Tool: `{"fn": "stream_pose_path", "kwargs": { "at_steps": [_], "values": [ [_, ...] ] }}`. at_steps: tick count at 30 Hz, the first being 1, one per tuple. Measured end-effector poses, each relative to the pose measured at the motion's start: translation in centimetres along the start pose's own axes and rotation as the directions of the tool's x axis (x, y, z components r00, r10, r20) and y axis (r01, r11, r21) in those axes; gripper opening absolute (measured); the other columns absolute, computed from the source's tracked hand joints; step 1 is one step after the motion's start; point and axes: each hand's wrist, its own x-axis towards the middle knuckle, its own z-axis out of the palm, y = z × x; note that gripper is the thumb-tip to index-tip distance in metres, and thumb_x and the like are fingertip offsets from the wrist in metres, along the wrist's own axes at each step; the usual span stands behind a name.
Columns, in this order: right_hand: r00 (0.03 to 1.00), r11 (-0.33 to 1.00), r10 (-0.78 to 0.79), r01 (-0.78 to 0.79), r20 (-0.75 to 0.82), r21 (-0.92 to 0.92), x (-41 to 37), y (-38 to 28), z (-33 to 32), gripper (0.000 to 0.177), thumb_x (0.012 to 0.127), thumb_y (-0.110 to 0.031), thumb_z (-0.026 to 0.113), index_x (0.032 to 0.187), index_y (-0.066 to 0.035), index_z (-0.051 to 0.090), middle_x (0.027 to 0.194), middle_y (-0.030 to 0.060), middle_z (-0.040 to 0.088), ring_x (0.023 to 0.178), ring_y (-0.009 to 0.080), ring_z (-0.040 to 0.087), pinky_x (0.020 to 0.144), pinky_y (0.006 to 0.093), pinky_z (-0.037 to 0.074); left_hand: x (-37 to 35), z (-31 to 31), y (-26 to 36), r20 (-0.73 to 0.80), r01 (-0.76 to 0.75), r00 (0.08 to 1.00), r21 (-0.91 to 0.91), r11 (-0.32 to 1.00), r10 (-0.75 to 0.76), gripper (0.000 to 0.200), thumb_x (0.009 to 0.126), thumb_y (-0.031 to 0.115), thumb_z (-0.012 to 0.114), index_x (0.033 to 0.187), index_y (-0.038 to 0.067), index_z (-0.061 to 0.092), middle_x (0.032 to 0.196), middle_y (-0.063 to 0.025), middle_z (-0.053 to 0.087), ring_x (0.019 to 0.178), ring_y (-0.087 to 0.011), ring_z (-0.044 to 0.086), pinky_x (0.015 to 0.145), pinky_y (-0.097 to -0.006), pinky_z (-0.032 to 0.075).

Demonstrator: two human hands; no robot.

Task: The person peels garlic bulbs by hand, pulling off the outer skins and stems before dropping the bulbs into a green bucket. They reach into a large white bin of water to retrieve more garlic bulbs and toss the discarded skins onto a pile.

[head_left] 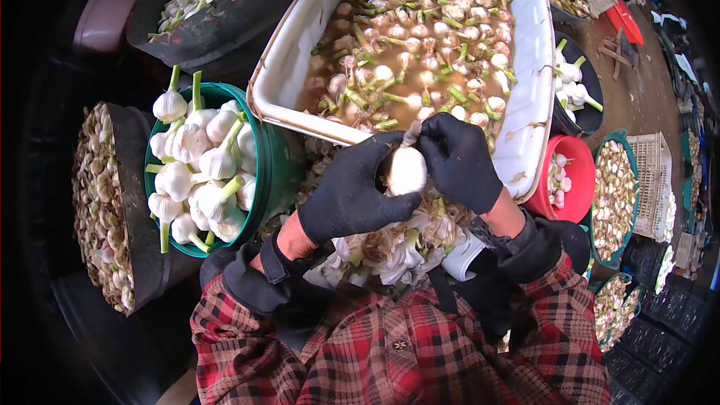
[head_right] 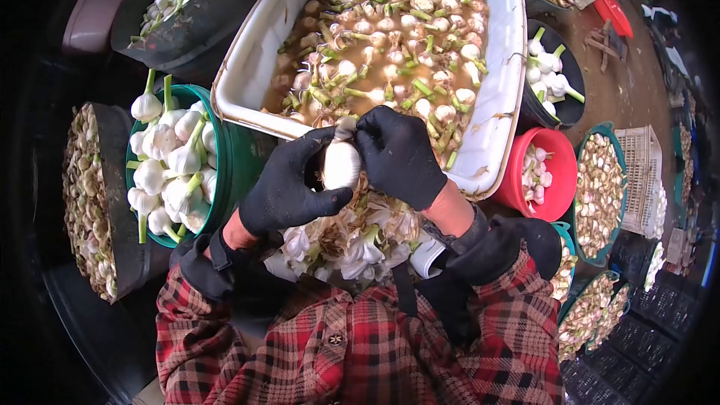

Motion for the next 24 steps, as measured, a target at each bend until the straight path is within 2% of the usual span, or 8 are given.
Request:
{"fn": "stream_pose_path", "kwargs": {
  "at_steps": [4, 5, 9, 12, 16, 19, 22, 24],
  "values": [
    [0.991, 0.943, 0.125, -0.133, 0.046, 0.305, 0.3, 0.1, -0.5, 0.009, 0.081, -0.007, 0.066, 0.085, 0.000, 0.061, 0.073, 0.0165, 0.063, 0.062, 0.0271, 0.062, 0.060, 0.0342, 0.048, 0.9, 0.9, -2.6, -0.212, -0.221, 0.952, 0.029, 0.975, 0.223, 0.062, 0.076, 0.016, 0.073, 0.129, -0.004, 0.046, 0.104, -0.0101, 0.061, 0.093, -0.0143, 0.059, 0.083, -0.0299, 0.050],
    [0.991, 0.943, 0.126, -0.134, 0.046, 0.304, 0.1, 0.1, -0.5, 0.009, 0.081, -0.007, 0.066, 0.085, 0.000, 0.061, 0.073, 0.0165, 0.063, 0.062, 0.0271, 0.062, 0.060, 0.0342, 0.048, 0.7, 1.3, -1.9, -0.207, -0.024, 0.978, -0.135, 0.991, -0.004, 0.056, 0.078, 0.013, 0.072, 0.125, -0.005, 0.048, 0.104, -0.0110, 0.060, 0.094, -0.0141, 0.059, 0.083, -0.0296, 0.050],
    [0.992, 0.983, 0.083, -0.097, 0.095, 0.156, -0.6, -0.2, -0.1, 0.010, 0.080, -0.008, 0.066, 0.084, 0.000, 0.062, 0.072, 0.0173, 0.063, 0.066, 0.0299, 0.064, 0.061, 0.0369, 0.048, 0.4, 2.5, -2.8, -0.284, 0.043, 0.957, -0.084, 0.996, -0.066, 0.056, 0.080, 0.010, 0.070, 0.128, -0.005, 0.045, 0.110, -0.0116, 0.058, 0.094, -0.0145, 0.060, 0.084, -0.0298, 0.050],
    [0.996, 0.994, 0.065, -0.071, 0.064, 0.085, -0.6, 0.9, 0.1, 0.009, 0.079, -0.008, 0.066, 0.081, 0.000, 0.063, 0.072, 0.0184, 0.064, 0.068, 0.0330, 0.064, 0.062, 0.0400, 0.048, -0.2, 2.2, -1.7, -0.237, -0.107, 0.965, 0.017, 0.994, 0.108, 0.061, 0.079, 0.009, 0.070, 0.132, -0.004, 0.043, 0.116, -0.0123, 0.057, 0.099, -0.0158, 0.059, 0.088, -0.0307, 0.048],
    [0.981, 0.979, 0.181, -0.186, 0.062, 0.078, -0.5, 1.0, -0.2, 0.008, 0.080, -0.006, 0.064, 0.080, 0.001, 0.060, 0.071, 0.0193, 0.062, 0.067, 0.0366, 0.063, 0.062, 0.0414, 0.048, -0.8, 2.1, 0.6, -0.187, -0.152, 0.977, -0.262, 0.953, 0.105, 0.065, 0.073, 0.009, 0.065, 0.133, -0.005, 0.044, 0.114, -0.0157, 0.061, 0.103, -0.0202, 0.060, 0.092, -0.0313, 0.046],
    [0.996, 0.984, -0.053, 0.039, -0.074, -0.174, -0.6, 1.8, -0.8, 0.009, 0.080, -0.002, 0.062, 0.083, -0.001, 0.053, 0.073, 0.0199, 0.059, 0.072, 0.0410, 0.060, 0.063, 0.0467, 0.046, -1.5, 1.8, -0.8, -0.076, -0.090, 0.995, -0.440, 0.893, 0.063, 0.060, 0.072, 0.004, 0.062, 0.130, -0.005, 0.046, 0.109, -0.0108, 0.061, 0.099, -0.0174, 0.060, 0.091, -0.0311, 0.047],
    [0.997, 0.963, -0.065, 0.050, -0.050, -0.264, -1.0, 2.3, -1.3, 0.008, 0.081, -0.003, 0.061, 0.083, -0.002, 0.053, 0.074, 0.0197, 0.059, 0.073, 0.0413, 0.059, 0.063, 0.0480, 0.046, -1.8, 0.8, 0.0, 0.079, 0.097, 0.995, -0.667, 0.739, -0.059, 0.053, 0.075, 0.005, 0.064, 0.125, -0.003, 0.049, 0.109, -0.0081, 0.061, 0.099, -0.0159, 0.060, 0.091, -0.0304, 0.047],
    [0.999, 0.963, -0.003, -0.009, -0.043, -0.269, -0.9, 3.1, -2.5, 0.008, 0.081, -0.003, 0.061, 0.083, -0.002, 0.054, 0.075, 0.0195, 0.059, 0.074, 0.0415, 0.059, 0.064, 0.0482, 0.046, -2.0, -1.7, 1.8, 0.147, 0.176, 0.983, -0.926, 0.335, -0.111, 0.050, 0.077, 0.012, 0.069, 0.123, 0.000, 0.052, 0.112, -0.0076, 0.060, 0.103, -0.0156, 0.059, 0.093, -0.0305, 0.047]
  ]
}}
